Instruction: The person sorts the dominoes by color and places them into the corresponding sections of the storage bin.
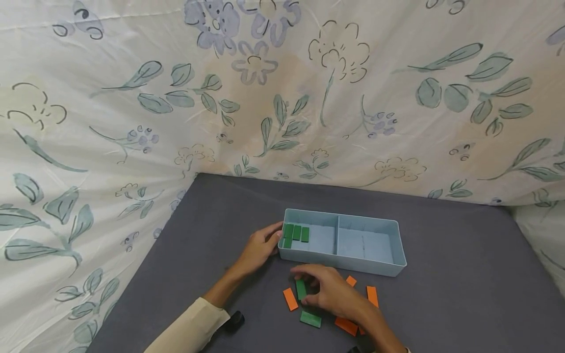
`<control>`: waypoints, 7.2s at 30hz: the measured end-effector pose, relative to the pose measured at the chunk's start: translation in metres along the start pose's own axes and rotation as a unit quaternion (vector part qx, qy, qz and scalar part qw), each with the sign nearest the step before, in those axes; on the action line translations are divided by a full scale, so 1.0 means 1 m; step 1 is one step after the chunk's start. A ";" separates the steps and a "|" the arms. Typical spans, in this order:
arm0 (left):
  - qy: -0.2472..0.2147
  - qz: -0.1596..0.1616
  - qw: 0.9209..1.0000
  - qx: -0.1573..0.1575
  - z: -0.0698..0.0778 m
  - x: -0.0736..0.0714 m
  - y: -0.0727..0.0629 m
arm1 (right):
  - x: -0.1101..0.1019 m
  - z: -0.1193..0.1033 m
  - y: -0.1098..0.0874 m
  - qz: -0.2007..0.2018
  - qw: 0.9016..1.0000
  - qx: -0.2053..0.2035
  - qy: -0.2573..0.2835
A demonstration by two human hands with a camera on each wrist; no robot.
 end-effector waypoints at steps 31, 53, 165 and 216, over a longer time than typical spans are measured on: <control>-0.005 -0.002 1.000 -0.001 0.002 0.001 0.000 | -0.057 -0.036 0.012 0.226 0.967 -0.081 -0.080; -0.006 -0.007 1.000 0.003 0.002 0.002 -0.002 | -0.067 -0.017 0.033 0.245 0.966 -0.012 -0.082; -0.009 0.000 1.000 0.002 0.001 0.000 -0.001 | -0.074 -0.029 0.020 0.234 0.966 -0.057 -0.093; -0.022 -0.004 1.000 0.007 0.001 0.002 -0.001 | 0.000 -0.004 -0.042 0.060 0.995 0.018 0.074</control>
Point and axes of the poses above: each hand's wrist, its own y-axis towards the middle knuckle, its own x-axis out of the palm, z = x × y, the point moved 10 cm from there along y, towards the middle knuckle, and after that the axes turned 14 degrees about -x, right-handed, at the moved point
